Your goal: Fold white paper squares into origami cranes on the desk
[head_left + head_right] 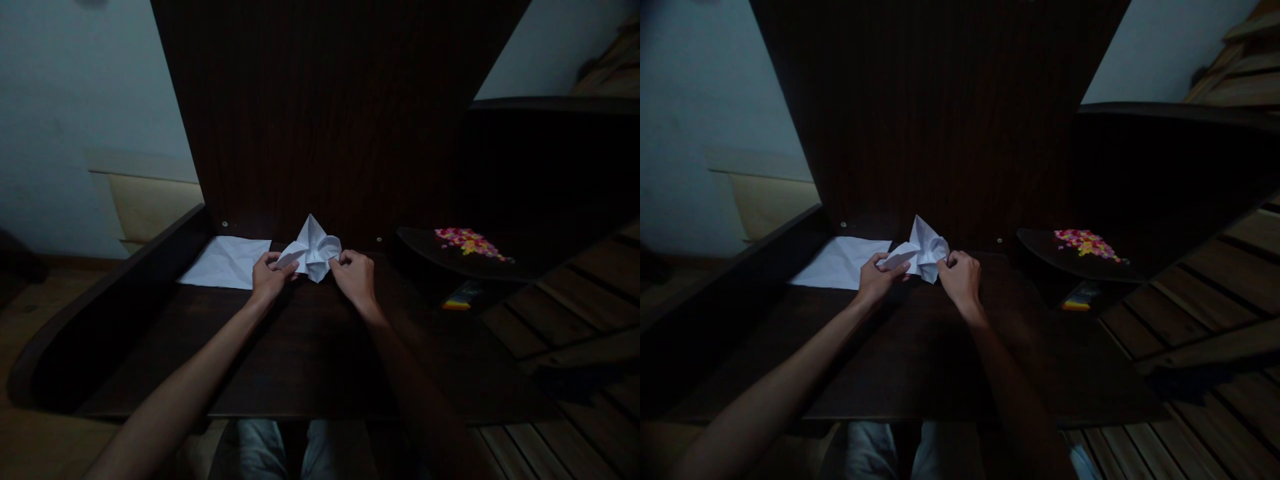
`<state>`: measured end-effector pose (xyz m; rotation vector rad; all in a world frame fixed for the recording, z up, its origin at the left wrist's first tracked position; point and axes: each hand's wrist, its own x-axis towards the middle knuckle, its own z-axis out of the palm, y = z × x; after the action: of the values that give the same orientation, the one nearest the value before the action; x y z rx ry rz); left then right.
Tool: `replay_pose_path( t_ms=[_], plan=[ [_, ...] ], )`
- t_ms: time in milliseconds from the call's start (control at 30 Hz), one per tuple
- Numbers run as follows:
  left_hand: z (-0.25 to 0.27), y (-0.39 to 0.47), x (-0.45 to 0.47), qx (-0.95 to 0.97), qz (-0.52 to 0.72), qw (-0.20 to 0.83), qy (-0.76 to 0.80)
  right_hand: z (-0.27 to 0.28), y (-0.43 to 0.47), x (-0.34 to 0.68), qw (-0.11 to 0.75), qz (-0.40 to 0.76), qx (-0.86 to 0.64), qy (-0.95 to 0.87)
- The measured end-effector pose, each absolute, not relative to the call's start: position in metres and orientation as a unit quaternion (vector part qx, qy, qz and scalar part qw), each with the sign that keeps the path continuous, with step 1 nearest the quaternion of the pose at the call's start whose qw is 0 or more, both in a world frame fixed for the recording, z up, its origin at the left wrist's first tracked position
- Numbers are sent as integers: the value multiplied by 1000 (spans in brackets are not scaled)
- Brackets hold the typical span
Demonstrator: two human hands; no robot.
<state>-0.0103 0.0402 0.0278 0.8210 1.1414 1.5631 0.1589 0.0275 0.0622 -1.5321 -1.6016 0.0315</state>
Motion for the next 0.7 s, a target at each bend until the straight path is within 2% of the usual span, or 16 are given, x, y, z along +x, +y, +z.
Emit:
replay_pose_path(
  t_ms=[167,467,700],
  plan=[
    [28,40,-9,321,640,512,476,58,26,156,475,38,-600,-643],
    [28,44,-11,246,655,515,495,36,9,131,479,-86,-495,-720],
    [31,43,-12,247,623,582,461,26,2,125,468,-177,-416,-760]
  ],
)
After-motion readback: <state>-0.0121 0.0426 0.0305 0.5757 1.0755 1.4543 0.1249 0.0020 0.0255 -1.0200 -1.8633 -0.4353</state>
